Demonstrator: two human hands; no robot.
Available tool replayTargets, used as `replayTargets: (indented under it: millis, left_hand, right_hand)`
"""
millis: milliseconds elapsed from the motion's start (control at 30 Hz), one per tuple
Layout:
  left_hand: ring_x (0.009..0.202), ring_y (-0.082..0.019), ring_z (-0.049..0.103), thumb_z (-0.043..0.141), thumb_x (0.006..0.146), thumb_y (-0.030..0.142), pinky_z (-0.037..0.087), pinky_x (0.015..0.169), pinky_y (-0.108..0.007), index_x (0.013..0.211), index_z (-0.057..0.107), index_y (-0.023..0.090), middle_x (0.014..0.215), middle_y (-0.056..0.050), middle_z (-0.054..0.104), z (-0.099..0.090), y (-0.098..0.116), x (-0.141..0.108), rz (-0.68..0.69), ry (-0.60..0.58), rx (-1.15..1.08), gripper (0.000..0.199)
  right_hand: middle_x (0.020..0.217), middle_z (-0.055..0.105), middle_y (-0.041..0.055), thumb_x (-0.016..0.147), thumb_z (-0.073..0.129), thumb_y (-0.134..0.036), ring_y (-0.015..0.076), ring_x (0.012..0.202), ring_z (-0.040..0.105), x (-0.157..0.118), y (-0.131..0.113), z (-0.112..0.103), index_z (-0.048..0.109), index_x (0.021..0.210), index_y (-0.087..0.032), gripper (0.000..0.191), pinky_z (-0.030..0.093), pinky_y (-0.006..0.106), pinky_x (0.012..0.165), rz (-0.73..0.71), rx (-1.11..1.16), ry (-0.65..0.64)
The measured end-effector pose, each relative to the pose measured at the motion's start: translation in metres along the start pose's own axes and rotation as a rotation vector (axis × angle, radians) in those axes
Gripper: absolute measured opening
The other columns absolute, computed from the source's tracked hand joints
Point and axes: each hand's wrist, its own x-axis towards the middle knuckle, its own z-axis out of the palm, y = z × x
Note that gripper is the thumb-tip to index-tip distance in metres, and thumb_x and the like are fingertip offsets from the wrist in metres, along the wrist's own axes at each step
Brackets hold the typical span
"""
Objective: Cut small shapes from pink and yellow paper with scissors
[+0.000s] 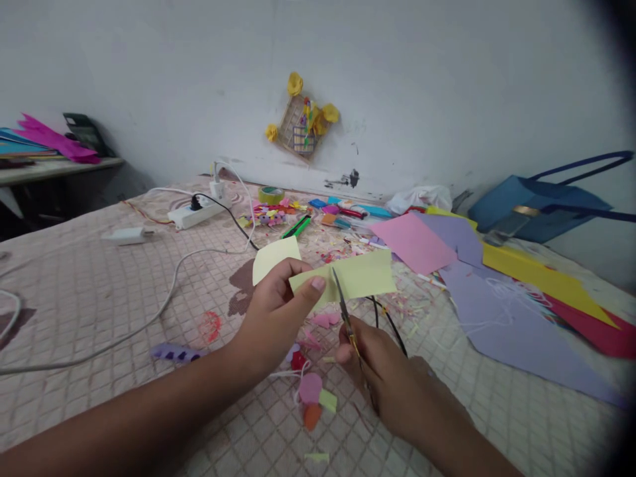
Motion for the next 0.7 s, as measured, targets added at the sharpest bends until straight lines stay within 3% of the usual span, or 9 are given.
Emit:
replayTargets:
  millis: [100, 267, 467, 700]
  left_hand:
    - [0.053, -0.005, 0.040, 0.056, 0.080, 0.034, 0.031, 0.048, -0.017, 0.074, 0.044, 0.019, 0.061, 0.006, 0.046, 0.000, -0.002, -0.002, -0.004, 0.003, -0.001, 0.020]
    - [0.054, -0.006, 0.044, 0.057, 0.079, 0.032, 0.034, 0.050, -0.017, 0.076, 0.044, 0.019, 0.063, 0.005, 0.050, 0.001, -0.002, -0.003, -0.035, -0.016, -0.063, 0.019]
    - [0.057, -0.006, 0.049, 0.063, 0.075, 0.029, 0.037, 0.051, -0.017, 0.075, 0.049, 0.017, 0.064, 0.004, 0.055, 0.000, -0.002, -0.005, -0.055, -0.023, 0.033, 0.018]
    - [0.055, -0.006, 0.050, 0.064, 0.074, 0.028, 0.037, 0.049, -0.015, 0.075, 0.051, 0.016, 0.062, 0.004, 0.057, 0.001, 0.000, -0.004, -0.061, -0.017, 0.031, 0.017]
  right_hand:
    - [0.075, 0.062, 0.0033, 0.089, 0.036, -0.029, 0.0160, 0.060, 0.057, -0.003, 0.006, 0.003, 0.047, 0.079, -0.022, 0.017, 0.037, 0.023, 0.051, 0.019, -0.032, 0.003]
    - [0.089, 0.065, 0.0059, 0.084, 0.045, -0.040, 0.0203, 0.070, 0.059, -0.009, 0.013, 0.006, 0.055, 0.092, -0.026, 0.019, 0.038, 0.025, 0.053, 0.116, -0.062, 0.079]
    - [0.082, 0.066, 0.0054, 0.084, 0.044, -0.033, 0.0207, 0.070, 0.061, -0.002, 0.003, 0.002, 0.055, 0.087, -0.024, 0.014, 0.040, 0.026, 0.054, 0.087, -0.026, -0.019]
    - [0.077, 0.063, 0.0045, 0.086, 0.039, -0.033, 0.0181, 0.065, 0.059, -0.002, 0.006, 0.003, 0.050, 0.082, -0.021, 0.017, 0.039, 0.024, 0.053, 0.060, -0.037, -0.040]
